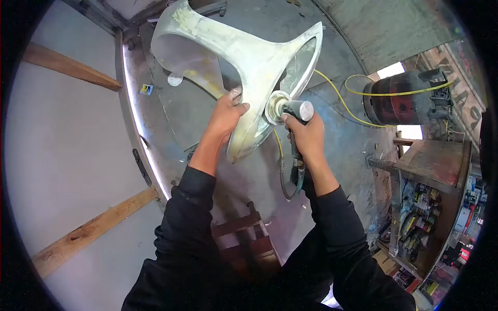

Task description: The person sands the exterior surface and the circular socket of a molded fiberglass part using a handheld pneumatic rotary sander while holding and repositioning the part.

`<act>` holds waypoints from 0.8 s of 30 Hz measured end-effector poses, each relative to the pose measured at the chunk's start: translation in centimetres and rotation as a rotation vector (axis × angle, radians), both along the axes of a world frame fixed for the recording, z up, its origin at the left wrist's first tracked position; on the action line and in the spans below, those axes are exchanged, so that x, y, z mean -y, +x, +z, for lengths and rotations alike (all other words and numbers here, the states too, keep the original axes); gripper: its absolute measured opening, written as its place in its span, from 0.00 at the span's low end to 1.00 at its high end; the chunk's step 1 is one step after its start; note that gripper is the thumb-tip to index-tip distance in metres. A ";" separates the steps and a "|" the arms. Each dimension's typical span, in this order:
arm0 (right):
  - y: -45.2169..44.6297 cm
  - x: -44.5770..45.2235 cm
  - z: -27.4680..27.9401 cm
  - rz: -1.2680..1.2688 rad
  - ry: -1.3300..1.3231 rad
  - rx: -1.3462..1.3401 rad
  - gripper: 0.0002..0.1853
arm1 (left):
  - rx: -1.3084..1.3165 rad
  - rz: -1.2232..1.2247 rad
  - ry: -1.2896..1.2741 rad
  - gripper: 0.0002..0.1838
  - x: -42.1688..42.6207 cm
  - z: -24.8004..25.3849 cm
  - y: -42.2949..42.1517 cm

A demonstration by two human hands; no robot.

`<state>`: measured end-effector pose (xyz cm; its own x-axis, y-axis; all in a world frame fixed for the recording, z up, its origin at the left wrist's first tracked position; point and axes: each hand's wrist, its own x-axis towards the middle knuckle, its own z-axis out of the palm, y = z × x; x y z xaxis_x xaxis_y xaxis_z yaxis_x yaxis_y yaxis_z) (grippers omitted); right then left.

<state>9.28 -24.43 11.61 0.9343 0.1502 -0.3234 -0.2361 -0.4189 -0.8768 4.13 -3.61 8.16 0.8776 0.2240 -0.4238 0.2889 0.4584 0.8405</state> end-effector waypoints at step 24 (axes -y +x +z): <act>0.8 -0.2 -1.1 -0.132 0.101 -0.022 0.20 | 0.166 0.102 0.231 0.31 1.8 -2.2 1.3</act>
<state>10.10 -24.19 10.52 0.9411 0.0594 -0.3329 -0.3025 -0.2926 -0.9071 5.43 -5.41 5.91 0.8987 0.3884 -0.2037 0.1006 0.2694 0.9578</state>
